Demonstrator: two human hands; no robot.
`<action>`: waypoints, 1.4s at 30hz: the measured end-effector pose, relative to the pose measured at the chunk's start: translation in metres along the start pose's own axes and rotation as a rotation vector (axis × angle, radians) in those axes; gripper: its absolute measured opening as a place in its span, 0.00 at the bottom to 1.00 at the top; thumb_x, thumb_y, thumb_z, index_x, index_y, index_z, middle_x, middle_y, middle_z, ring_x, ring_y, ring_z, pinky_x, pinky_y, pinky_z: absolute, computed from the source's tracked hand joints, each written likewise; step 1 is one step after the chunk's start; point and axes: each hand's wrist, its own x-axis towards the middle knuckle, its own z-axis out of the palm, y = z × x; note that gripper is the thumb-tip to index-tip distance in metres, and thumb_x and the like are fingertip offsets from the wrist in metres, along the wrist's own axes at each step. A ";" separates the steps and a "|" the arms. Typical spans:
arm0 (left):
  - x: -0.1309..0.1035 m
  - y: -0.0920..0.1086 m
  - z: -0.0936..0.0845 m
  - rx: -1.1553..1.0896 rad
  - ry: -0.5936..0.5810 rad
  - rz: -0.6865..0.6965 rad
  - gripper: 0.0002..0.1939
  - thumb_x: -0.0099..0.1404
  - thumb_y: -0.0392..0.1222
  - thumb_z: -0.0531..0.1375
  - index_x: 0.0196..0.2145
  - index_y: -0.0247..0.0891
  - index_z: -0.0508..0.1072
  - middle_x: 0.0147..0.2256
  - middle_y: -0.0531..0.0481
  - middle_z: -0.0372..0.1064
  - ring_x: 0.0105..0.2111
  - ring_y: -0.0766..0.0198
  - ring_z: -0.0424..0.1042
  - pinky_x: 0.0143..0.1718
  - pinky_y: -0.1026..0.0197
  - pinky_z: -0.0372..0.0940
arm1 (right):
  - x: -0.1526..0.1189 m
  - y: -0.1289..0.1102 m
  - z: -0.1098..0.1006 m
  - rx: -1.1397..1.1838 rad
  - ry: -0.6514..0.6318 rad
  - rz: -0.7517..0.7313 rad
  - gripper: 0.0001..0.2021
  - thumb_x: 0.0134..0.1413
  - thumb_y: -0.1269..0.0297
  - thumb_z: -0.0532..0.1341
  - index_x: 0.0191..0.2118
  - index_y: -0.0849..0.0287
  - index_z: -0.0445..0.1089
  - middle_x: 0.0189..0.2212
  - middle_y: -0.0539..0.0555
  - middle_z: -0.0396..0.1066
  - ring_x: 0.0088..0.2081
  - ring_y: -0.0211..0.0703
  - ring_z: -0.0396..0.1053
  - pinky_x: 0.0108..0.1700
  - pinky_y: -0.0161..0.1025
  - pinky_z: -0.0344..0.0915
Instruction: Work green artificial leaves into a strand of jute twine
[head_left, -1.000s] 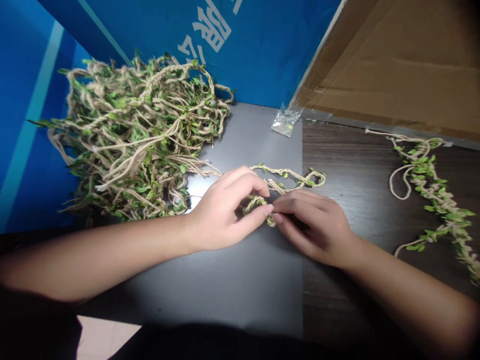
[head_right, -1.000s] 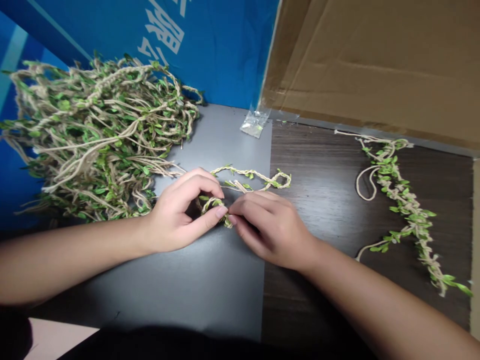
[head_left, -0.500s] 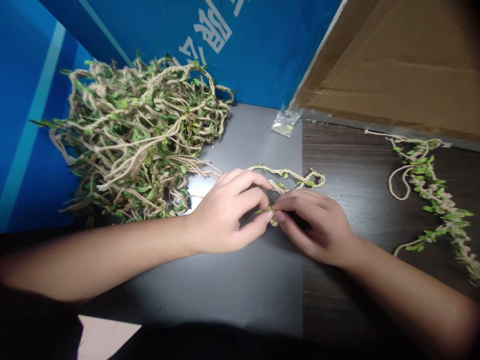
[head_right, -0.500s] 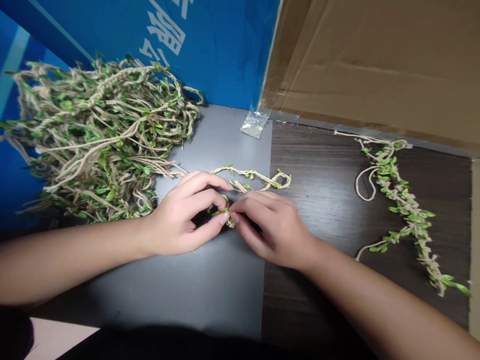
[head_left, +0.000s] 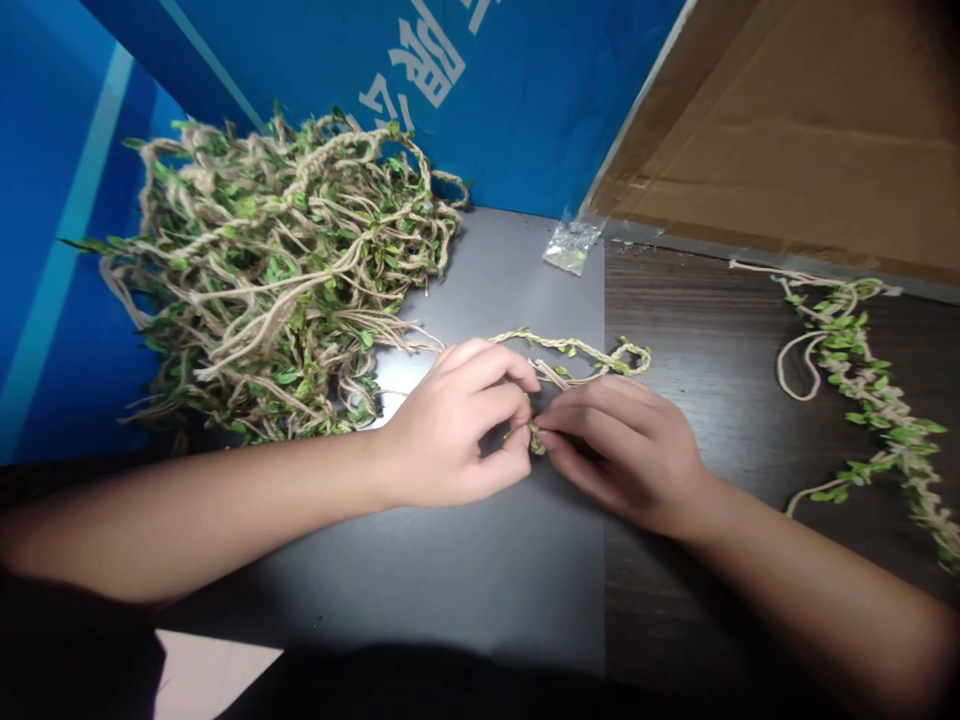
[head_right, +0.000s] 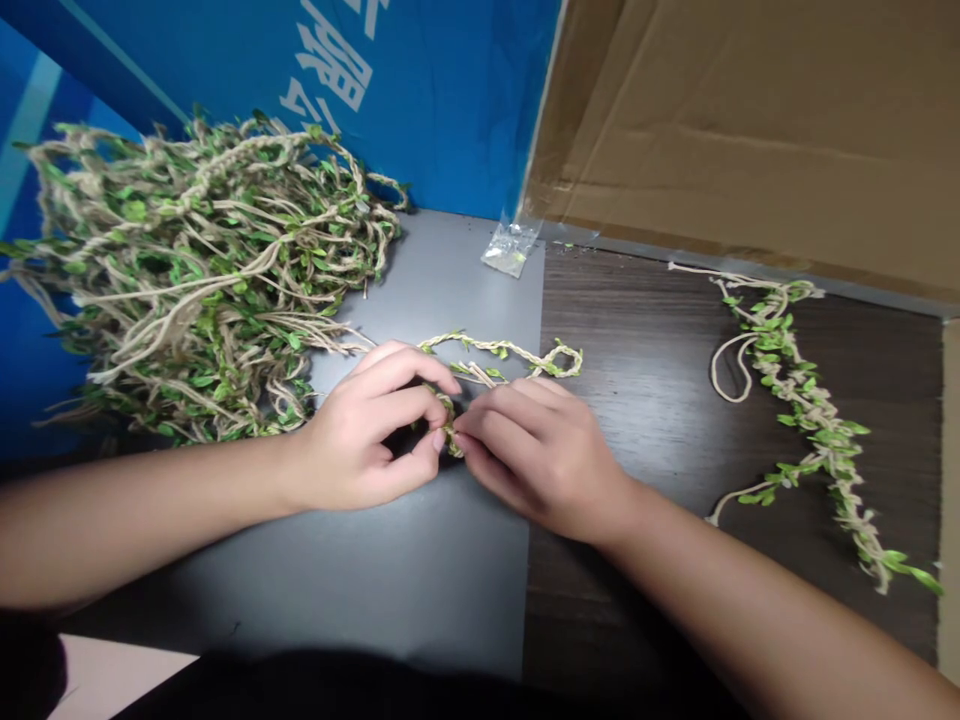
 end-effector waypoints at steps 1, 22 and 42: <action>0.000 0.000 0.000 0.001 -0.002 -0.003 0.02 0.61 0.35 0.62 0.31 0.35 0.74 0.43 0.43 0.74 0.44 0.57 0.71 0.49 0.51 0.64 | -0.001 0.000 0.000 -0.014 -0.001 -0.014 0.08 0.56 0.73 0.67 0.42 0.60 0.71 0.36 0.54 0.77 0.37 0.43 0.72 0.40 0.44 0.70; -0.002 0.002 0.002 0.065 -0.078 -0.075 0.03 0.62 0.37 0.60 0.33 0.36 0.74 0.45 0.46 0.72 0.46 0.56 0.70 0.51 0.50 0.63 | -0.001 -0.002 0.002 -0.103 0.036 -0.042 0.06 0.54 0.74 0.68 0.37 0.61 0.71 0.31 0.53 0.75 0.32 0.42 0.70 0.35 0.43 0.66; -0.002 0.003 0.001 0.078 -0.064 -0.069 0.04 0.62 0.37 0.60 0.34 0.37 0.75 0.44 0.47 0.74 0.46 0.56 0.70 0.50 0.50 0.62 | 0.001 -0.003 0.001 -0.011 0.040 -0.012 0.07 0.54 0.76 0.66 0.37 0.60 0.70 0.30 0.53 0.75 0.32 0.41 0.69 0.36 0.42 0.67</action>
